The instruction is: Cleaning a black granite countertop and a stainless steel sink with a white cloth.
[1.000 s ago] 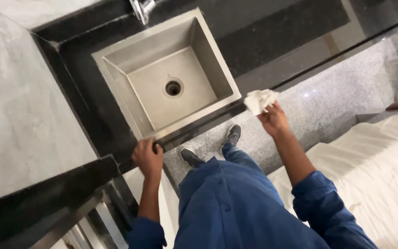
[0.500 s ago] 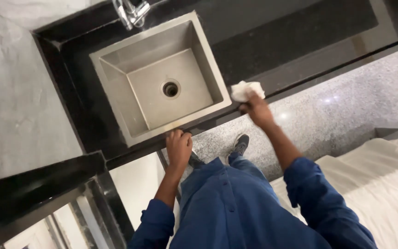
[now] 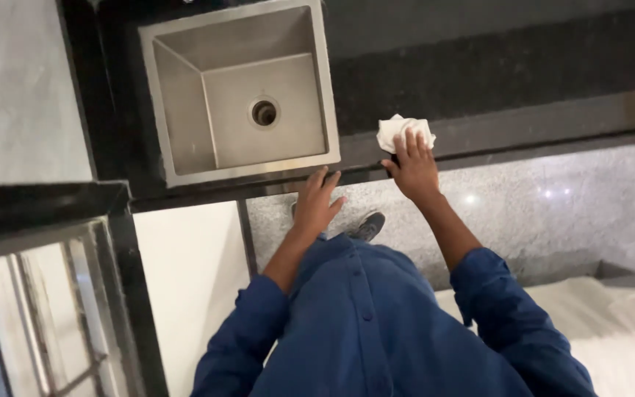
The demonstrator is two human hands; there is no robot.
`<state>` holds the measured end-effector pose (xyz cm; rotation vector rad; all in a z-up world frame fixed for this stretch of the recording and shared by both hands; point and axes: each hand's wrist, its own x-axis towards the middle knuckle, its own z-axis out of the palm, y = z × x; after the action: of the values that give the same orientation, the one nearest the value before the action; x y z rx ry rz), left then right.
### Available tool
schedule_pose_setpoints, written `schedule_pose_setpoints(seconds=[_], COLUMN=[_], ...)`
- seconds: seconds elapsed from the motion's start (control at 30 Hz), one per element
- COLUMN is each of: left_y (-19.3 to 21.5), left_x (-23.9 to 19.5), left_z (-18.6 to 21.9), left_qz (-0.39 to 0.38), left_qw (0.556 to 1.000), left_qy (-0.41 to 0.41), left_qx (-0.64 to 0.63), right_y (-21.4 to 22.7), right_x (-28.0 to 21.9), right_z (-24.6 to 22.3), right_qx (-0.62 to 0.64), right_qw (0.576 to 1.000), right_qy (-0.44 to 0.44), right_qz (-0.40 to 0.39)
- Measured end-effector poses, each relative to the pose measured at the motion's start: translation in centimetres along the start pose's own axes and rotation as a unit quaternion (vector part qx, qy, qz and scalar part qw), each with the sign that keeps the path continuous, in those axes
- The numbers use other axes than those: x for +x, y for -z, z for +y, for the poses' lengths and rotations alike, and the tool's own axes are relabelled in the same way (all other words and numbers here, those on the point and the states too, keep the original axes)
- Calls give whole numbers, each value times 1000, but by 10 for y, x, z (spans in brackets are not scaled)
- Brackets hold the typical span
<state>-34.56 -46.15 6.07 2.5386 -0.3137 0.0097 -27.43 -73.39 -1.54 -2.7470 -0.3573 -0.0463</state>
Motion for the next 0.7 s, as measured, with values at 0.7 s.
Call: schedule_pose_setpoints(seconds=[0.7], left_y=[-28], left_x=[126], left_z=[13], left_qz=[-108], left_qw=[992], left_qy=[1], left_qx=[58], right_y=[49], right_x=[61], right_z=[0], right_qx=[-6], right_qw=[995], right_qy=[-11], right_qz=[-102])
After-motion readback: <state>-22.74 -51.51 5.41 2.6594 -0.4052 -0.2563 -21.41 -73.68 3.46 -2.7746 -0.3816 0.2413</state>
